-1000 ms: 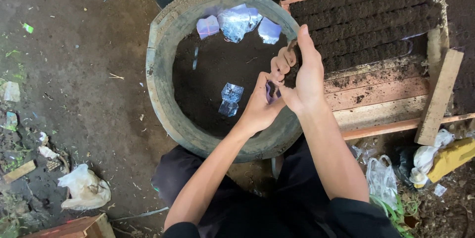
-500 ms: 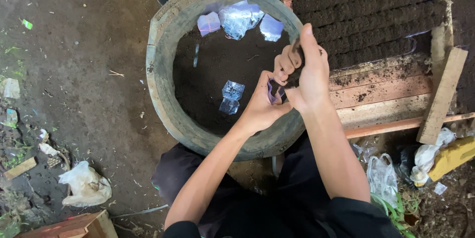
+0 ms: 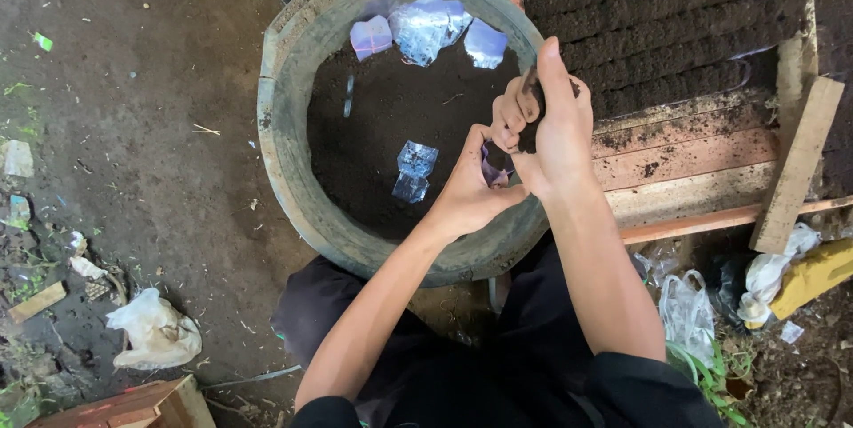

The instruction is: Preparing soil for planting by manually removing plastic debris from a bucket and smoothing soil in a seedling tray.

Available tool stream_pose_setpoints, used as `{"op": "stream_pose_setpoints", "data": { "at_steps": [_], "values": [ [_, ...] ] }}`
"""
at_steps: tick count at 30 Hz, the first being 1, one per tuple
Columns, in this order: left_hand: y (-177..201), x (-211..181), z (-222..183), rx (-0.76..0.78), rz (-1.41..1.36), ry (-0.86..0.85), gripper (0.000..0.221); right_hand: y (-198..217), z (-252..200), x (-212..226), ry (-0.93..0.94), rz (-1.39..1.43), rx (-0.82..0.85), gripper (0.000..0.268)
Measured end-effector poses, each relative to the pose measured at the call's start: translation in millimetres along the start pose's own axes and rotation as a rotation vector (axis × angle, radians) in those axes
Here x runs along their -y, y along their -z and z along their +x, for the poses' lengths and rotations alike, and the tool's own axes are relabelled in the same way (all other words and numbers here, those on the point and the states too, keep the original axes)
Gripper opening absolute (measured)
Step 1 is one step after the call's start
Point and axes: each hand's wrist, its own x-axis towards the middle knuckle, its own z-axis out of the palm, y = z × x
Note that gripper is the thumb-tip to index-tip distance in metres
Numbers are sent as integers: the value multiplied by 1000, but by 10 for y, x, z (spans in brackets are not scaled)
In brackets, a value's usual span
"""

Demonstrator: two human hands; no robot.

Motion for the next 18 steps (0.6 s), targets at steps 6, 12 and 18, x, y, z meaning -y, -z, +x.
{"op": "stream_pose_setpoints", "data": {
  "at_steps": [6, 12, 18],
  "values": [
    [82, 263, 80, 79, -126, -39, 36, -125, -23, 115, -144, 12, -58, 47],
    [76, 284, 75, 92, -156, -48, 37, -142, -13, 68, -155, -18, -256, 46],
    [75, 307, 76, 101, -177, -43, 39, -167, -40, 107, -167, 30, -93, 50]
  ]
}}
